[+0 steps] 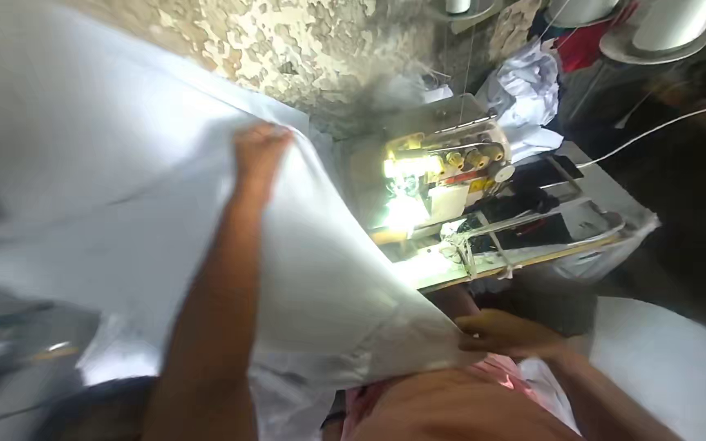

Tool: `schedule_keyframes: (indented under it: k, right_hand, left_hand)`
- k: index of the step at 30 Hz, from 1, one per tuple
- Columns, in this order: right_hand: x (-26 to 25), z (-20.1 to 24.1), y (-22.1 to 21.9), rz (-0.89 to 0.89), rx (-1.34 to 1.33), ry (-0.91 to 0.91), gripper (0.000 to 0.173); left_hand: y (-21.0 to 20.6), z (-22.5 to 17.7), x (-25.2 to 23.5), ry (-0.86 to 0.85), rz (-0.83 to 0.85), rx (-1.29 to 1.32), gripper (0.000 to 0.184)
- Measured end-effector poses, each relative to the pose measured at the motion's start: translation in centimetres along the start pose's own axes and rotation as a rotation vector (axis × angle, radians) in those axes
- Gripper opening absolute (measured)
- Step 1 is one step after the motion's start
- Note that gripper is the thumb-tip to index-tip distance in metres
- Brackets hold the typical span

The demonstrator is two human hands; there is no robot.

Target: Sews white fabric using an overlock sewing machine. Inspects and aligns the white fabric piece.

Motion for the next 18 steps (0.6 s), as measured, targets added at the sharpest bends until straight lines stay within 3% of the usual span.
schedule_keyframes:
  k: [2, 4, 6, 9, 13, 15, 18]
  right_hand:
    - [-0.5, -2.4, -0.8, -0.016, 0.076, -0.116, 0.036]
    - [-0.6, -2.0, 0.4, -0.229, 0.14, -0.042, 0.034]
    - [-1.6, -0.4, 2.9, -0.471, 0.143, 0.038, 0.033]
    - [-5.5, 1.2, 6.6, -0.654, 0.017, 0.113, 0.034]
    - [-10.9, 2.5, 7.7, -0.581, -0.524, 0.23, 0.023]
    - [-11.9, 2.9, 7.0, -0.627, -0.694, 0.325, 0.018]
    - [-12.1, 2.7, 6.2, -0.78, -0.779, 0.412, 0.016]
  left_hand:
    - [-7.3, 2.5, 0.1, -0.005, 0.253, -0.074, 0.02]
    - [-12.2, 4.3, 0.8, 0.029, 0.401, -0.141, 0.021]
    - [-14.5, 5.6, 1.1, 0.04, 0.43, -0.196, 0.022]
    - [-15.5, 6.2, 1.4, -0.032, 0.373, -0.298, 0.017]
    - [-14.3, 2.6, 2.8, 0.067, 0.404, -0.602, 0.021]
    - [-14.1, 1.8, 3.2, 0.112, 0.428, -0.497, 0.023]
    - [-15.7, 4.1, 4.4, -0.027, 0.346, -0.135, 0.02]
Point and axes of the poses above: each hand's wrist, its own x-axis away from the middle knuckle, its own y-axis out of the back of the hand, z = x × y, the point moved 3 cm from there along -x, towards the middle knuckle, and after that the axes turned 12 degrees about z, right-handed, at the moved point
